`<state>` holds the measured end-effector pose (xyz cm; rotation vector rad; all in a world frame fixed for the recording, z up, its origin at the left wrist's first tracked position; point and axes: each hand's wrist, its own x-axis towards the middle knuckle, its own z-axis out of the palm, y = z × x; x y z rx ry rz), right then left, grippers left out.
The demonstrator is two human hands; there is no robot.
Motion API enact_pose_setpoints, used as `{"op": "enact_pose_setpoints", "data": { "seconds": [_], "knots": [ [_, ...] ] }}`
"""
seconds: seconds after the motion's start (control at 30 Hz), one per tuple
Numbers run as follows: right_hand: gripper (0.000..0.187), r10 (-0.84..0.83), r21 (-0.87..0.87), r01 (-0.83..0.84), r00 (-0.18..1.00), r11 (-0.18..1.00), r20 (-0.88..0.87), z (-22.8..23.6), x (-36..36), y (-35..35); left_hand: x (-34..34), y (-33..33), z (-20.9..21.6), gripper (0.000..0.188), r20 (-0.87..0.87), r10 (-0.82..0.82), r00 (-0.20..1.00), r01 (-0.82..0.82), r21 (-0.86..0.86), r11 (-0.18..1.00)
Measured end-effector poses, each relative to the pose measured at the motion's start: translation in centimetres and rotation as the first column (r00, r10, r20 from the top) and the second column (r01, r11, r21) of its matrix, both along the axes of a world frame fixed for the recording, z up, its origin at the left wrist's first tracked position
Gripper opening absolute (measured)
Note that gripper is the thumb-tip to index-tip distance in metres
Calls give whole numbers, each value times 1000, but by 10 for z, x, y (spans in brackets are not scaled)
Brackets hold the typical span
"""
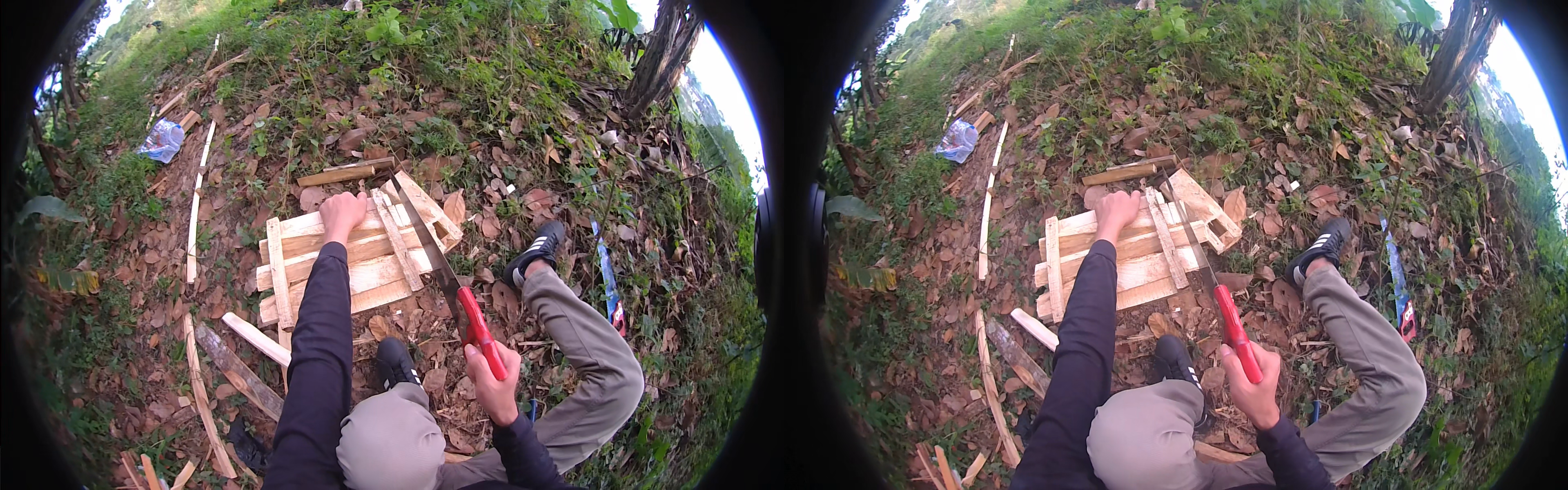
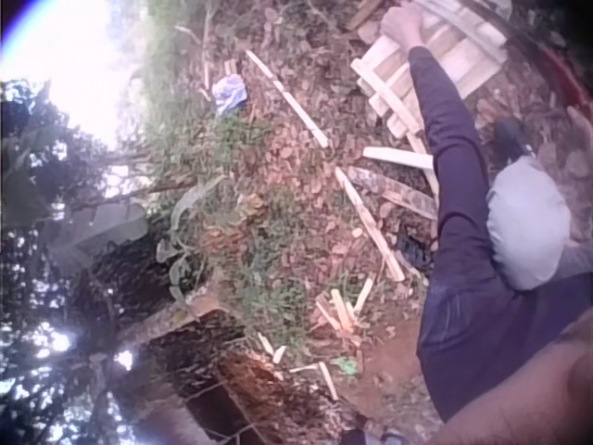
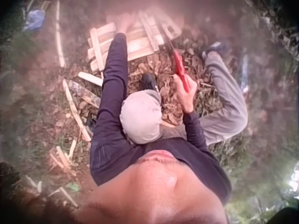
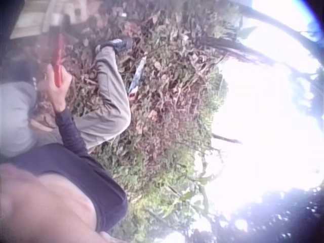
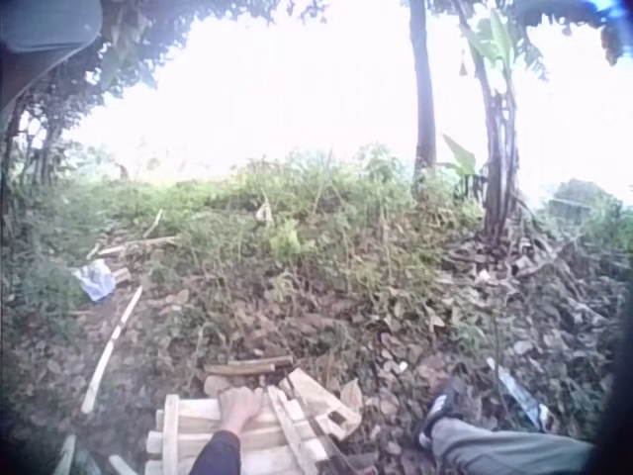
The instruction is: The person sits on the ground and uses a red-handled hand saw to cut a small wooden crate into smaller pieces. They hold the crate steady with one hand while sawing through the slats with the other, occasionally adjusting the wood's position.
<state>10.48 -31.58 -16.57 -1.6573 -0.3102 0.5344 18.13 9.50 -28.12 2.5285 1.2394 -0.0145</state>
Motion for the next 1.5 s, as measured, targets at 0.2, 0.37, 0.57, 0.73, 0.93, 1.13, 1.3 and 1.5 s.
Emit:
{"op": "enact_pose_setpoints", "data": {
  "seconds": [0.2,0.37,0.57,0.73,0.93,1.13,1.3,1.5],
  "knots": [
    [28,56,-50,-53,996,997,65,4,-6,4,-1,-2,0,59,-18,12,1000,-11,24,1000],
    [28,55,-76,-48,995,996,82,6,-9,6,-3,-5,4,58,3,-1,1000,1,35,999],
    [26,59,-91,-50,994,995,94,3,-14,2,-4,-4,2,59,1,8,1000,-8,26,1000],
    [25,27,-49,-24,998,998,53,18,-18,8,-3,-6,4,60,6,29,1000,-29,14,999],
    [26,57,-115,-46,994,992,91,12,-18,1,-4,-7,4,59,2,28,1000,-28,16,999],
    [28,48,-88,-40,995,995,91,7,-20,11,-5,-6,1,58,12,24,1000,-25,12,1000],
    [29,37,-98,-36,999,995,10,8,-22,3,-5,-7,3,58,19,6,1000,-7,25,1000],
    [28,38,-54,-32,992,998,116,15,-16,26,-8,-9,10,58,20,44,999,-44,26,999]
  ]
}}
